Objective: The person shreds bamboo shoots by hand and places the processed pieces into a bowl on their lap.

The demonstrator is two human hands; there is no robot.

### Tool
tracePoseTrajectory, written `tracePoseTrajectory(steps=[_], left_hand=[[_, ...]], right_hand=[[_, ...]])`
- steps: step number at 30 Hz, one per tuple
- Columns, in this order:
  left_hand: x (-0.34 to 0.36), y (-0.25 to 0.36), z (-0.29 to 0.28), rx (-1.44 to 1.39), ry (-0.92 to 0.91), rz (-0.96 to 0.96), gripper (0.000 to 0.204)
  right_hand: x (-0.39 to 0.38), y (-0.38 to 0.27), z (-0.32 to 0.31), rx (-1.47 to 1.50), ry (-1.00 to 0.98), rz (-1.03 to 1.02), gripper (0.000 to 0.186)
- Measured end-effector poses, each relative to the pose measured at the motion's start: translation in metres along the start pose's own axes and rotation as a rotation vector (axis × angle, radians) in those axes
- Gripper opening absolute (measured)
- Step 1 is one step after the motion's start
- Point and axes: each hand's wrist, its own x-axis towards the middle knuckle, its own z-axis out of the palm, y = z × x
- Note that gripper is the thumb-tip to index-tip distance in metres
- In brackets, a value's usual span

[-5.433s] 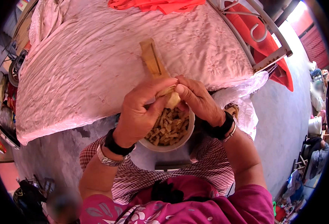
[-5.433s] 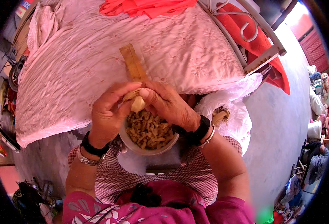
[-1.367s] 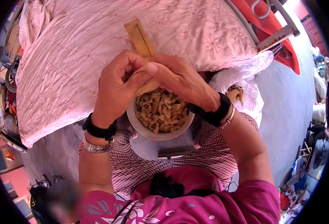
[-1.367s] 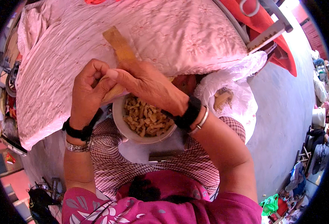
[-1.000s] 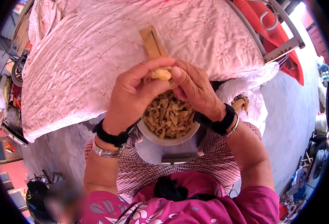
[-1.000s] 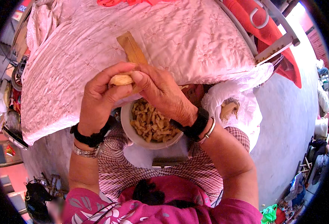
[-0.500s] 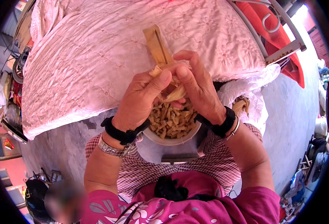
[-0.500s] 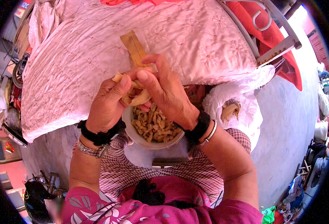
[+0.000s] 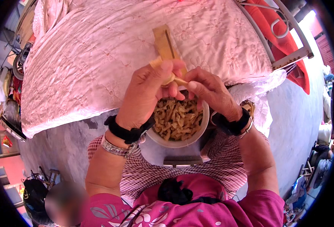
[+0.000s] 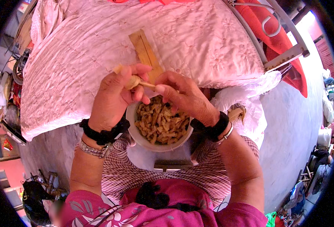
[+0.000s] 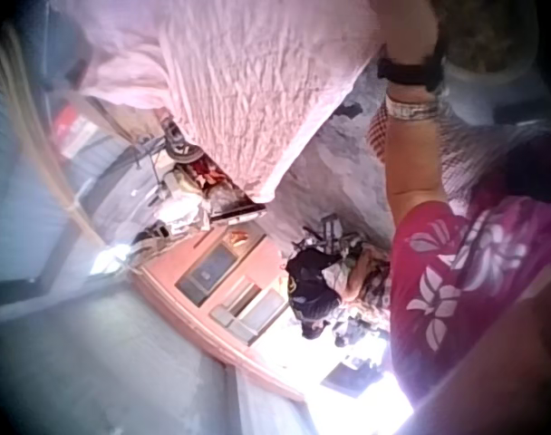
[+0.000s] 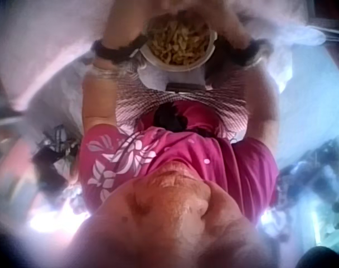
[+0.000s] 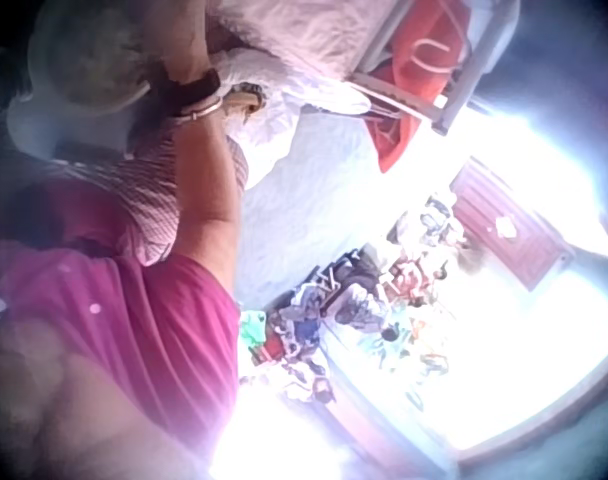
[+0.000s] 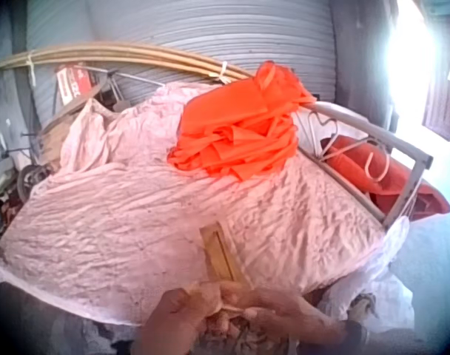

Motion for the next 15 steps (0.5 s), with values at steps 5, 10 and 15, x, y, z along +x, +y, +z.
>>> tracePoseTrajectory(steps=[5,10,15], left_hand=[[0.0,-0.011,-0.004,0.462,0.087,0.016,0.036],[0.003,-0.012,-0.009,0.671,0.131,-0.028,0.026],[0.0,0.003,-0.018,0.315,0.189,0.007,0.013]], right_hand=[[0.004,0.004,0.001,-0.038,-0.032,0.044,0.032],[0.001,-0.002,0.012,-0.09,-0.05,0.102,0.032],[-0.001,-0.007,-0.001,-0.245,-0.041,-0.096,0.035]])
